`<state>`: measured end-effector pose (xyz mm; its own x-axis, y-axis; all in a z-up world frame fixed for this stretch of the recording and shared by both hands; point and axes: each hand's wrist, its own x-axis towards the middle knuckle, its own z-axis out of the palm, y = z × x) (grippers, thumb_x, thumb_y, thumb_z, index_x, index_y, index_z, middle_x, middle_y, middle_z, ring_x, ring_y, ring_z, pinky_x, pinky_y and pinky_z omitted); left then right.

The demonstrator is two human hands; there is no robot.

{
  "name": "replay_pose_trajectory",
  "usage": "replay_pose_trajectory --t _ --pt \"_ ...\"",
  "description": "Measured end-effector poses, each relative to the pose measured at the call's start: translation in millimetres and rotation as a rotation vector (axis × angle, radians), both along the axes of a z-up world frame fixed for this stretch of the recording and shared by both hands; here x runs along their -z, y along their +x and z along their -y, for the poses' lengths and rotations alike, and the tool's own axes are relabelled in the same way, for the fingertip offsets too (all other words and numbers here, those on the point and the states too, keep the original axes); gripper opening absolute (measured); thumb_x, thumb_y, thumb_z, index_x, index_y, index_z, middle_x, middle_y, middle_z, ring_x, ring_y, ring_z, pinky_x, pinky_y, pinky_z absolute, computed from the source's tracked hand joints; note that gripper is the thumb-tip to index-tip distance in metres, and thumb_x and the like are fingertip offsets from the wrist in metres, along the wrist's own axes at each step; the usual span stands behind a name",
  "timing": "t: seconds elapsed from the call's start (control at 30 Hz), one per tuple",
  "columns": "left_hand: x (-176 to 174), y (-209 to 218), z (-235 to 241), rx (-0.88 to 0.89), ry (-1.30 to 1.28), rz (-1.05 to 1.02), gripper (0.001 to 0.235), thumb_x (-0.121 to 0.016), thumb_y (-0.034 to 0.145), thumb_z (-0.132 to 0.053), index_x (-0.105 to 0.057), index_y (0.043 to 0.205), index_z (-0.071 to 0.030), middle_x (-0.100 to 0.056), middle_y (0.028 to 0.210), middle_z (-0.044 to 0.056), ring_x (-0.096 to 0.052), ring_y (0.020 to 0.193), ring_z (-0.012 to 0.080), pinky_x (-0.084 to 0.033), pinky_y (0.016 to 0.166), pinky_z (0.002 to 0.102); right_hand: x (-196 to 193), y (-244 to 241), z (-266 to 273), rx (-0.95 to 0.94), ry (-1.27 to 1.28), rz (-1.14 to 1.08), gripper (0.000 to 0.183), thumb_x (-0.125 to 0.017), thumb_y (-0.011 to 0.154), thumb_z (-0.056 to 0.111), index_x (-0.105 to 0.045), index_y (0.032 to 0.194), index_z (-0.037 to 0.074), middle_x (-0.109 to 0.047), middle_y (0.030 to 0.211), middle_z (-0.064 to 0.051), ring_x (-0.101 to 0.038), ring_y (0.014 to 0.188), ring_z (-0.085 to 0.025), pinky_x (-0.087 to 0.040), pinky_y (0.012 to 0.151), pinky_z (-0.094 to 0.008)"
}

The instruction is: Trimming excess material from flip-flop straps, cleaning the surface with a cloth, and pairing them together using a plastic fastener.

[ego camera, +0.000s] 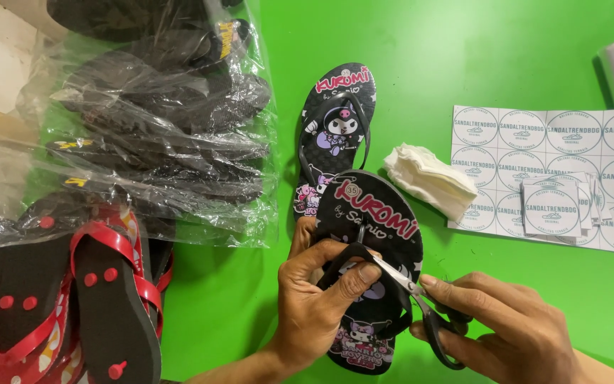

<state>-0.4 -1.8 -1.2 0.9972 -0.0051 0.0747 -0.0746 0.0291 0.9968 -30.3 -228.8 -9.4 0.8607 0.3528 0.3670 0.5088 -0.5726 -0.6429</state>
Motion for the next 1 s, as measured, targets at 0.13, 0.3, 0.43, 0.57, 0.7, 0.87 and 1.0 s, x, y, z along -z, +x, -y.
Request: replay_pose_trajectory --t 0.13,0.3,0.43,0.57,0.7,0.87,1.0 --pt "0.4 -0.1 0.5 0.003 -0.006 -0.02 0.011 -0.081 0.086 -0.021 -0.08 0.094 -0.013 -0.063 0.097 -0.001 -0.061 0.1 0.0158 -0.05 0.096 0.029 3.7 -2.6 1.8 0.031 -0.043 0.009 0.039 -0.077 0.081 0.033 -0.073 0.115 0.015 -0.066 0.074 0.002 -0.057 0.057 -0.012 -0.045 0.051 -0.024" --pt "1.9 0.1 0.2 0.001 0.002 -0.018 0.011 -0.081 0.086 -0.02 -0.081 0.094 -0.014 -0.068 0.093 -0.002 -0.06 0.103 0.0152 -0.047 0.1 0.03 -0.1 0.7 -3.2 0.028 0.084 -0.065 0.042 -0.085 0.073 0.028 -0.074 0.111 0.012 -0.068 0.069 0.002 -0.056 0.051 -0.006 -0.046 0.047 -0.018" --pt "3.1 0.9 1.0 -0.008 -0.007 0.009 0.01 -0.082 0.085 -0.018 -0.08 0.094 -0.013 -0.06 0.098 -0.002 -0.058 0.102 0.0157 -0.049 0.096 0.028 -5.1 3.6 -6.6 0.05 0.079 -0.034 0.053 -0.094 0.064 0.031 -0.075 0.109 0.011 -0.07 0.069 0.001 -0.06 0.053 -0.005 -0.05 0.051 -0.018" --pt "1.4 0.8 0.9 -0.007 0.001 -0.006 0.01 -0.081 0.085 -0.019 -0.08 0.094 -0.014 -0.061 0.099 -0.001 -0.059 0.104 0.016 -0.049 0.099 0.029 -2.0 2.6 -0.1 0.014 0.048 -0.039 0.049 -0.089 0.071 0.03 -0.074 0.114 0.012 -0.069 0.071 0.002 -0.059 0.053 -0.006 -0.049 0.049 -0.019" --pt "0.0 1.2 0.3 -0.003 0.021 -0.014 0.011 -0.081 0.086 -0.021 -0.081 0.094 -0.014 -0.061 0.096 -0.002 -0.058 0.103 0.0151 -0.049 0.098 0.028 -1.9 0.4 3.0 0.002 0.041 -0.075 0.041 -0.079 0.079 0.027 -0.073 0.116 0.013 -0.068 0.073 0.002 -0.056 0.051 -0.007 -0.046 0.046 -0.019" --pt "-8.0 0.5 -1.0 0.015 0.027 -0.01 0.011 -0.08 0.086 -0.02 -0.08 0.095 -0.013 -0.059 0.101 -0.001 -0.059 0.104 0.0157 -0.05 0.099 0.029 -1.6 5.6 1.3 0.013 0.078 -0.064 0.046 -0.083 0.073 0.032 -0.073 0.112 0.01 -0.07 0.071 0.003 -0.06 0.054 -0.006 -0.048 0.048 -0.018" --pt "-10.9 -4.1 -4.2 0.044 0.098 0.056 0.013 -0.079 0.087 -0.023 -0.075 0.093 -0.012 -0.05 0.11 0.005 -0.063 0.1 0.0171 -0.058 0.094 0.029 6.3 16.2 13.3 0.046 0.186 -0.194 0.048 -0.083 0.07 0.036 -0.071 0.11 0.011 -0.08 0.081 0.002 -0.065 0.055 -0.001 -0.051 0.041 -0.013"
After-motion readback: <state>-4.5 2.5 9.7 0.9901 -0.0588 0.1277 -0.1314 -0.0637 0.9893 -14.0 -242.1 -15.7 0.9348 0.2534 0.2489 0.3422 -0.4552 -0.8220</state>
